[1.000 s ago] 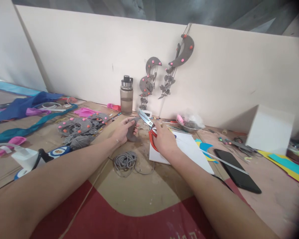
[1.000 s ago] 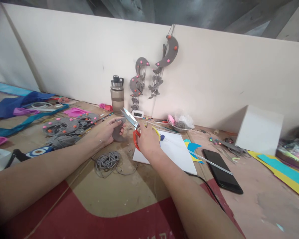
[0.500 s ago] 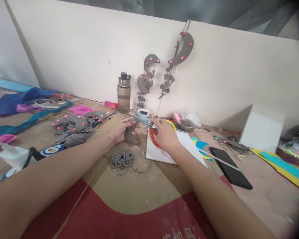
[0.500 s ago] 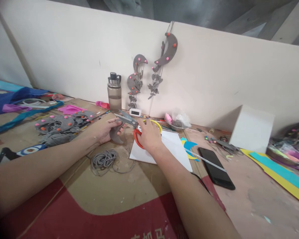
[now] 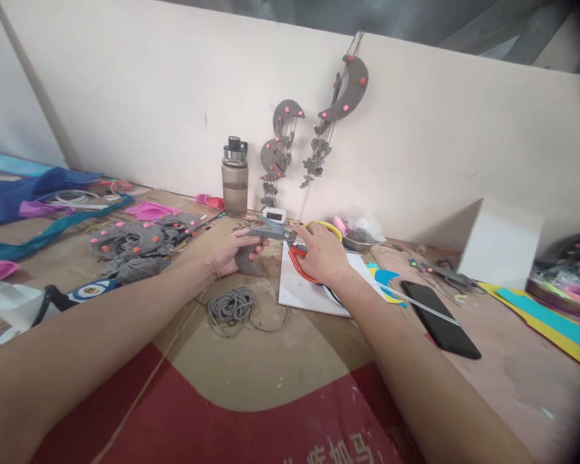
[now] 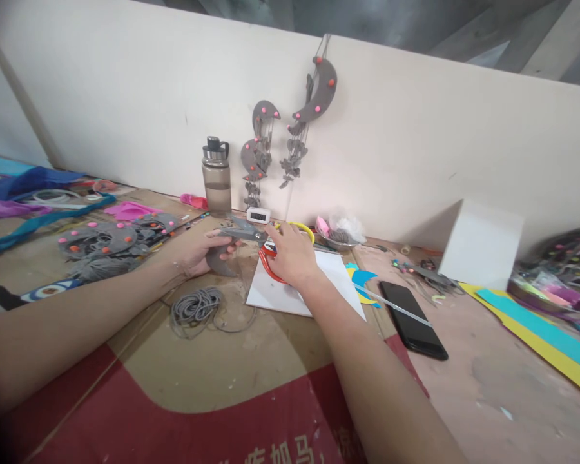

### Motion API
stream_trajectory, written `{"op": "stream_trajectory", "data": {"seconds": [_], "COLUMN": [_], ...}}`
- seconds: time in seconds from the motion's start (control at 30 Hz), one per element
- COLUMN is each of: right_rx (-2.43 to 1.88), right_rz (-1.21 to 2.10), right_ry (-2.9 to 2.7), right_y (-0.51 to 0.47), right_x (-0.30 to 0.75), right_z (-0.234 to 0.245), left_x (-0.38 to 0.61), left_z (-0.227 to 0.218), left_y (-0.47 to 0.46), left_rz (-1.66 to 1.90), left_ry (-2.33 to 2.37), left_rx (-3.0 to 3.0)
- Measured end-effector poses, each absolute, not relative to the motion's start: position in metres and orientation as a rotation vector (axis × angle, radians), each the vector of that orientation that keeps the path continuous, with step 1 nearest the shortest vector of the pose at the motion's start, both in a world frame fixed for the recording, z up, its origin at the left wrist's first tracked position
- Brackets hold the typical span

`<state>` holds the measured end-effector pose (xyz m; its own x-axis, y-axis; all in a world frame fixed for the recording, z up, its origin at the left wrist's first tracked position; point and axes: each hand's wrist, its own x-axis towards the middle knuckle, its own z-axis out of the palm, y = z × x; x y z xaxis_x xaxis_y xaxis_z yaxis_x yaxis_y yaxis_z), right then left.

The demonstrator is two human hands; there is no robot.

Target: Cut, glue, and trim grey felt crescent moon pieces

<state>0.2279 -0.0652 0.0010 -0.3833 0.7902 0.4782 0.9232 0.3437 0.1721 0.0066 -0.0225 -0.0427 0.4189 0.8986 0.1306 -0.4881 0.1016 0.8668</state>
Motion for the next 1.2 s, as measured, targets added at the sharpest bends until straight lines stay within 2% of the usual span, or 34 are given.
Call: {"op": "stream_trajectory", "data": {"seconds": [0.4,1.2], "right_rx": [-1.497,-1.485], "right_rz": [-0.706,-0.523], "right_ry": [-2.325,-2.344], "right_y": [-0.0674,-0.0672], "right_x": [0.2318,0.2339], "right_z": [0.0028,0.0071], "left_x": [0.0031,0.0055], "left_z": [-0.0484,-0.0457], "left_y": [-0.0187,-0.0211], "left_rz": [1.037,1.014], "left_ry": [0.477,0.490], "left_rx": [1.076,1.057]}}
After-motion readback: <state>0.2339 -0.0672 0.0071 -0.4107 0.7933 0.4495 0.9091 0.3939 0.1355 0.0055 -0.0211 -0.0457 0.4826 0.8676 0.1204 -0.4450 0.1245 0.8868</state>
